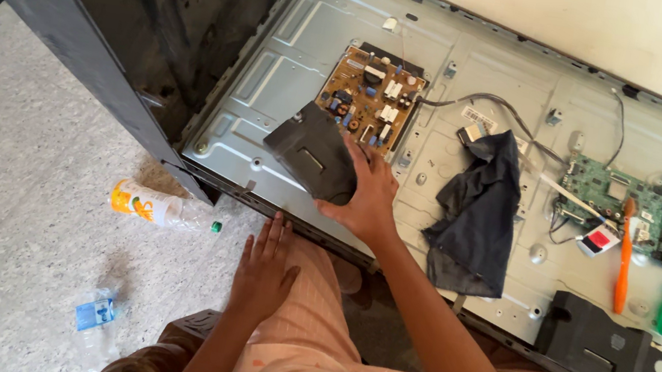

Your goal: The person sits on the floor and works on the back panel of a disassembled appliance. They handle black plastic housing parts, wipe the metal surface with a cloth, and use a toothbrush and screwdriver to clean and adjust a small electronic module.

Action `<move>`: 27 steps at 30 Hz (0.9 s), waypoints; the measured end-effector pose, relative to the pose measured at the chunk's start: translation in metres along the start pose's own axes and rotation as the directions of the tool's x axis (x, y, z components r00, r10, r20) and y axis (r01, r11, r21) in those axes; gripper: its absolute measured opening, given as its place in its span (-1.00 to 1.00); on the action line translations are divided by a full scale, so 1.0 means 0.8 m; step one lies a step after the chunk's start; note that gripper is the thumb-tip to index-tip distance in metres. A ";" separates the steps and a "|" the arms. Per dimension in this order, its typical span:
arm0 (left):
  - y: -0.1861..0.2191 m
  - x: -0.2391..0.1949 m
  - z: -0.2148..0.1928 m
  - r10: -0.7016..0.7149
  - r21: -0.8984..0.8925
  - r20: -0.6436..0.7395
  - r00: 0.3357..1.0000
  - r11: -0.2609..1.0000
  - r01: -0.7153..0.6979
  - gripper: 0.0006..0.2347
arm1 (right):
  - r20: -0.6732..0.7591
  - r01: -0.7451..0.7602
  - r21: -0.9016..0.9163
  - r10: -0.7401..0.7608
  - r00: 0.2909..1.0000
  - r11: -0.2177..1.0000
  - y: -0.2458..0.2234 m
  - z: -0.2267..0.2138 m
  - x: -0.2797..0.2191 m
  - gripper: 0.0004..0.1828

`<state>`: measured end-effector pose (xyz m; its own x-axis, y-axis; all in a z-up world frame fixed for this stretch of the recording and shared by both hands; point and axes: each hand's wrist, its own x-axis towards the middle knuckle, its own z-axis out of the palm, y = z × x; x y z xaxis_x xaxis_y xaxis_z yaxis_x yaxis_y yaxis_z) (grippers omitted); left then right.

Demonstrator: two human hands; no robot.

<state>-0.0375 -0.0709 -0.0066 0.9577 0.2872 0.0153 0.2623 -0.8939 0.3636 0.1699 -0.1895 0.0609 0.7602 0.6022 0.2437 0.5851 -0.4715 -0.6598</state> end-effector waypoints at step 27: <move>-0.047 0.005 -0.007 -0.255 -0.051 -0.181 0.950 0.967 0.250 -0.25 | 0.177 0.157 -0.047 -0.146 0.973 0.987 -0.011 0.064 -0.025 0.30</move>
<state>-0.0445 -0.0343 -0.0154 0.8213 0.5632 0.0907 0.4870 -0.7751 0.4025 0.1351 -0.1650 0.0254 0.6044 0.7691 0.2077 0.7094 -0.4009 -0.5797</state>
